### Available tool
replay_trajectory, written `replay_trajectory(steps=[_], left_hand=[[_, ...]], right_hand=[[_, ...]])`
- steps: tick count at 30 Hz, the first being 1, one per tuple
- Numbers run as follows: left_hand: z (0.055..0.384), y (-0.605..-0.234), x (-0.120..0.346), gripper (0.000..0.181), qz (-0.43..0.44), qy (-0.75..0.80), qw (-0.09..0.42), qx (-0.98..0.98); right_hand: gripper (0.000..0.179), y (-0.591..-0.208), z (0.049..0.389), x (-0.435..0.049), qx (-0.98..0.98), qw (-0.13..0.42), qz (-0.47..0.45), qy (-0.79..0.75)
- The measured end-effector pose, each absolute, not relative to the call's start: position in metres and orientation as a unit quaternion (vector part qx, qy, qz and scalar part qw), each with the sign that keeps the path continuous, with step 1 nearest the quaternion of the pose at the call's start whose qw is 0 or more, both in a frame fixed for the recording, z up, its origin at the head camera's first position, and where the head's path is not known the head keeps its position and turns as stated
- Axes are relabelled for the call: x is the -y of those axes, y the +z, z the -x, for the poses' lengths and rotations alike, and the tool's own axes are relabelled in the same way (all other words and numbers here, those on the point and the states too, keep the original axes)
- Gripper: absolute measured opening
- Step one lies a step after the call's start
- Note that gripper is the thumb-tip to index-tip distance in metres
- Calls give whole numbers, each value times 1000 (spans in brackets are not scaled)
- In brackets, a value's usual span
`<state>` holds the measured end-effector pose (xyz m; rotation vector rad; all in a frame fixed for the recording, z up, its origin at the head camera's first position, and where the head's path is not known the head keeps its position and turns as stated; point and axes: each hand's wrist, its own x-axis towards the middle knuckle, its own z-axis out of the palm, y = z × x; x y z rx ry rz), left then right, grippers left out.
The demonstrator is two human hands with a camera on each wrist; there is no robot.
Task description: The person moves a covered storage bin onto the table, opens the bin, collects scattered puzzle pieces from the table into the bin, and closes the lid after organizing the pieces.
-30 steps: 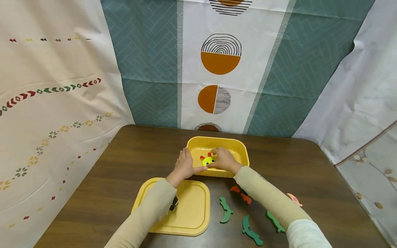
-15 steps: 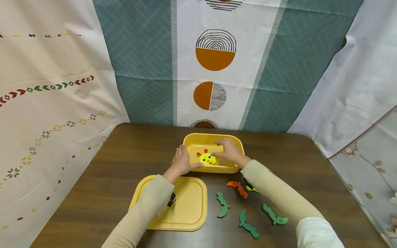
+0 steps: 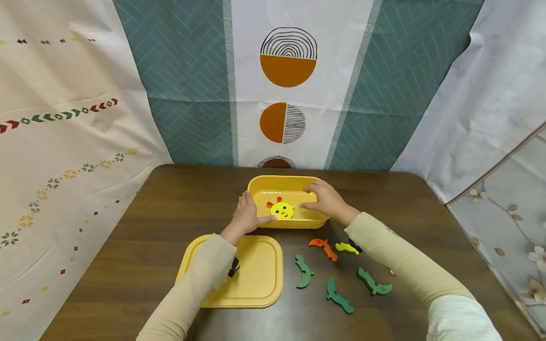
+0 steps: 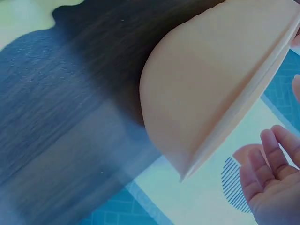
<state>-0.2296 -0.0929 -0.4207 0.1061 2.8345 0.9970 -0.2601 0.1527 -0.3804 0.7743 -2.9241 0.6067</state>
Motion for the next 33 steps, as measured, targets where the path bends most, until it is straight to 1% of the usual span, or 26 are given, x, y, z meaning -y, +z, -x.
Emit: replay_trajectory(steps=[7,13,23,33], left_hand=[[230,-420,93,117,-37,325,60,-943],[230,-421,92,118,-36,321,68,-944],[232,-424,94,118,-36,329,65,-941],[230,-424,93,117,-40,340,66,-937]], right_hand=[[52,-374,249,-162,951,28,-253,177],[51,-368,238,-172,953,33,-252,163],[50,-361,228,-192,947,70,-269,164],[49,-361,218,-210,944,69,-276,167]])
